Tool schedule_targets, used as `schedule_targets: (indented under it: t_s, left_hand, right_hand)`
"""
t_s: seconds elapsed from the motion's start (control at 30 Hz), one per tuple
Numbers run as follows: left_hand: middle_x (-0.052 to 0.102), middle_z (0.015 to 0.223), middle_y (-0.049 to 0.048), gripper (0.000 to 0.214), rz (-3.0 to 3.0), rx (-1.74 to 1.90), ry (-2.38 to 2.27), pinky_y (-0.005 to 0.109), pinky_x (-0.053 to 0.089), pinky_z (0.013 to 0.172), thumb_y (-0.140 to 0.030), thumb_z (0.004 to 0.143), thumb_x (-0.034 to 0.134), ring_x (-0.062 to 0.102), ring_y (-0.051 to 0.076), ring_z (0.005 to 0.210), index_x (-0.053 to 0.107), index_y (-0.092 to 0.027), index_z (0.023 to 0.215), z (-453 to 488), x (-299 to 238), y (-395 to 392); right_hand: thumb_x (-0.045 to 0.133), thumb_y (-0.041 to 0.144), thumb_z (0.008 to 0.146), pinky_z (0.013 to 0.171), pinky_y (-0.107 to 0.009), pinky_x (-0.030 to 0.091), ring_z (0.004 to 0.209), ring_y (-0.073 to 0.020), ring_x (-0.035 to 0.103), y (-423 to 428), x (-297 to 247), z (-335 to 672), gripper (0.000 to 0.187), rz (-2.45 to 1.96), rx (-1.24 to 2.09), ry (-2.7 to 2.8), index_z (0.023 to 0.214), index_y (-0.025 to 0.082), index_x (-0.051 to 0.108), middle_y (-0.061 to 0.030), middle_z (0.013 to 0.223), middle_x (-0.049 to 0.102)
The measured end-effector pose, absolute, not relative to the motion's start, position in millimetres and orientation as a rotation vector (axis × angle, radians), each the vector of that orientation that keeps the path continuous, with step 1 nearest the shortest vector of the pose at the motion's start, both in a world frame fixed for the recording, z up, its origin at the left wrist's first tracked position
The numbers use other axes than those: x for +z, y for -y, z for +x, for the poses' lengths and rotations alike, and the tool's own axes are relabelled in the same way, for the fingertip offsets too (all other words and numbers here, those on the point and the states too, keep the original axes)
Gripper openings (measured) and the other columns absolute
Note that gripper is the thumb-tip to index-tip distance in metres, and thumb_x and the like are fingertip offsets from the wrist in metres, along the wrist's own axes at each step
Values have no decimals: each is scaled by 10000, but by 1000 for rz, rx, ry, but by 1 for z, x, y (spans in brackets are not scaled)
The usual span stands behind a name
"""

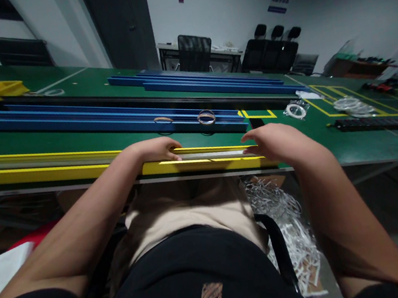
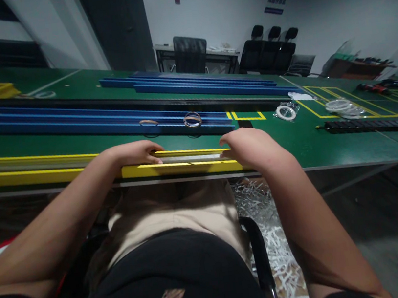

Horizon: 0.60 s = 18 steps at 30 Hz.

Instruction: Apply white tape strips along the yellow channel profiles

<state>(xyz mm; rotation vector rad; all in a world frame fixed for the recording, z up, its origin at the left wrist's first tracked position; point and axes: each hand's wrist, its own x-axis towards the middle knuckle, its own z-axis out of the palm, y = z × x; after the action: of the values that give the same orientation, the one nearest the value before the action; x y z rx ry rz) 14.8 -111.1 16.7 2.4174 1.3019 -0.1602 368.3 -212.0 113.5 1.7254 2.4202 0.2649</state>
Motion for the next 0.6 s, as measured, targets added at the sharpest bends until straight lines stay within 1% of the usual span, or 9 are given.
schedule_targets:
  t_s: [0.1,0.2,0.33,0.4,0.5,0.53,0.6]
  left_hand:
    - [600,1464,106,825,2416,-172,-1317,258,452,1008,-725,810,568,595,255,1271,553,-218,1460,15,18,113]
    - [563,1502,113,854,2400,-183,-1344,253,432,1041,-746,824,543,567,247,1314,520,-205,1485,15,18,115]
    - [582,1485,102,774,2472,-189,-1342,246,439,1011,-691,847,555,586,234,1281,539,-217,1459,17,16,115]
    - [654,1394,87,689,2512,-175,-1328,239,464,927,-660,847,565,635,228,1181,606,-228,1382,19,14,114]
    - [764,1106,58,537,2541,-153,-1312,240,458,737,-621,846,554,680,205,920,715,-228,1175,24,12,115]
    - [770,1020,51,502,2550,-143,-1311,245,441,689,-608,845,550,672,196,847,730,-225,1116,25,12,115]
    - [761,922,46,457,2575,-119,-1314,256,408,631,-581,842,543,645,184,760,738,-218,1041,28,13,117]
  right_hand:
    - [655,580,874,793,-364,523,994,-301,706,194,98,374,470,1734,151,-2261,1230,284,736,-128,1139,752]
    - [661,550,880,822,-407,537,1023,-339,707,185,86,369,463,1735,160,-2184,1211,238,745,-170,1150,742]
    - [683,514,875,853,-450,544,1045,-370,708,179,79,358,465,1747,192,-2120,1161,155,757,-230,1126,736]
    - [695,487,871,866,-455,545,1051,-372,710,176,76,353,459,1757,200,-2108,1159,136,758,-244,1120,736]
    - [696,472,869,873,-446,548,1054,-364,714,171,69,349,457,1786,191,-2088,1160,127,767,-250,1112,740]
    - [694,467,869,872,-441,550,1054,-361,716,169,66,348,450,1794,184,-2078,1152,125,772,-249,1109,742]
    - [691,446,870,867,-435,556,1056,-359,717,165,60,346,430,1804,172,-2069,1135,119,780,-245,1112,745]
